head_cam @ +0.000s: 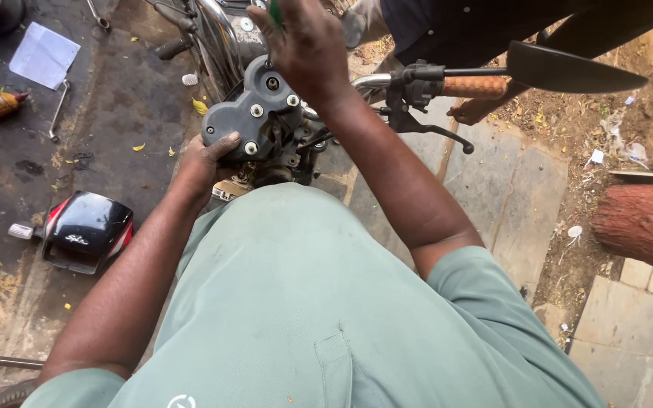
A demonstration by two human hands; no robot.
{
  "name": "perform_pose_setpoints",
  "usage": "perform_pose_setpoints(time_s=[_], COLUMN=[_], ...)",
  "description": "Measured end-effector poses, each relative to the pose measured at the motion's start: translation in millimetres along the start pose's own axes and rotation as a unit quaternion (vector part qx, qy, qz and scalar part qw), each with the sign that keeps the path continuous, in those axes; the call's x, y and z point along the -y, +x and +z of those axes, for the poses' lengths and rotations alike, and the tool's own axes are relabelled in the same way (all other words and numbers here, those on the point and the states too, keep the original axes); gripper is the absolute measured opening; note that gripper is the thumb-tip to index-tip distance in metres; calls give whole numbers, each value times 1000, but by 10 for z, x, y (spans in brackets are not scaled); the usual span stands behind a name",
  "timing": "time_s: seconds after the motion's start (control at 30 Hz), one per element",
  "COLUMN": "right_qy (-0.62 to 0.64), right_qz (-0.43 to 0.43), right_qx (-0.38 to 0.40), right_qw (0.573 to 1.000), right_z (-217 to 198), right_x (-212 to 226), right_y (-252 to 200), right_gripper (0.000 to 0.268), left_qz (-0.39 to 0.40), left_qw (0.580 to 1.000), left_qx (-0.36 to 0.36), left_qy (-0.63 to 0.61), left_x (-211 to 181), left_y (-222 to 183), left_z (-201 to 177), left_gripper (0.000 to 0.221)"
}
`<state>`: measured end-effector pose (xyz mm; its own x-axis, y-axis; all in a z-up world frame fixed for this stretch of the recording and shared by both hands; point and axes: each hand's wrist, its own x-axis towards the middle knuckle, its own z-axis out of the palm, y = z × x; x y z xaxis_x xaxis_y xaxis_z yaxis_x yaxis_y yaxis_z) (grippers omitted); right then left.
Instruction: The person is repairing and assembling the dashboard of a motorcycle, using tools and hands to fix the components.
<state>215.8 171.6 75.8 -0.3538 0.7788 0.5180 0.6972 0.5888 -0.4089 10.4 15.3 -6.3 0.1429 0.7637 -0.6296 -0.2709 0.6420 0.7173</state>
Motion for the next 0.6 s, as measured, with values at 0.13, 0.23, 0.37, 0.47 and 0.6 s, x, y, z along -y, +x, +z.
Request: perform_pose_setpoints(time_s=[0.13, 0.23, 0.37, 0.47, 0.6], right_qy=[-58, 42, 30, -48, 39], right_qz=[-35, -57, -27, -37, 37], right_qx=[26, 142, 156, 128, 155], right_qw=[997, 987, 987, 990, 986], right_z=[-67, -210, -257, -102, -101], right_x=[-69, -162, 4, 67, -49], right_y=[96, 103, 172, 166, 172], right_gripper=[47, 27, 15, 23, 38], left_qz=[-15, -9, 7, -2, 15], left_qw=[1000, 1000, 1000, 1000, 997], left_qx=[-16, 2, 18, 13, 26], left_qy=[22, 18, -9, -11, -65], left_x=[-22, 43, -18, -20, -9], left_y=[31, 62, 34, 39, 7], left_z=[-19, -40, -9, -7, -6], left_gripper=[62, 63, 63, 60, 52])
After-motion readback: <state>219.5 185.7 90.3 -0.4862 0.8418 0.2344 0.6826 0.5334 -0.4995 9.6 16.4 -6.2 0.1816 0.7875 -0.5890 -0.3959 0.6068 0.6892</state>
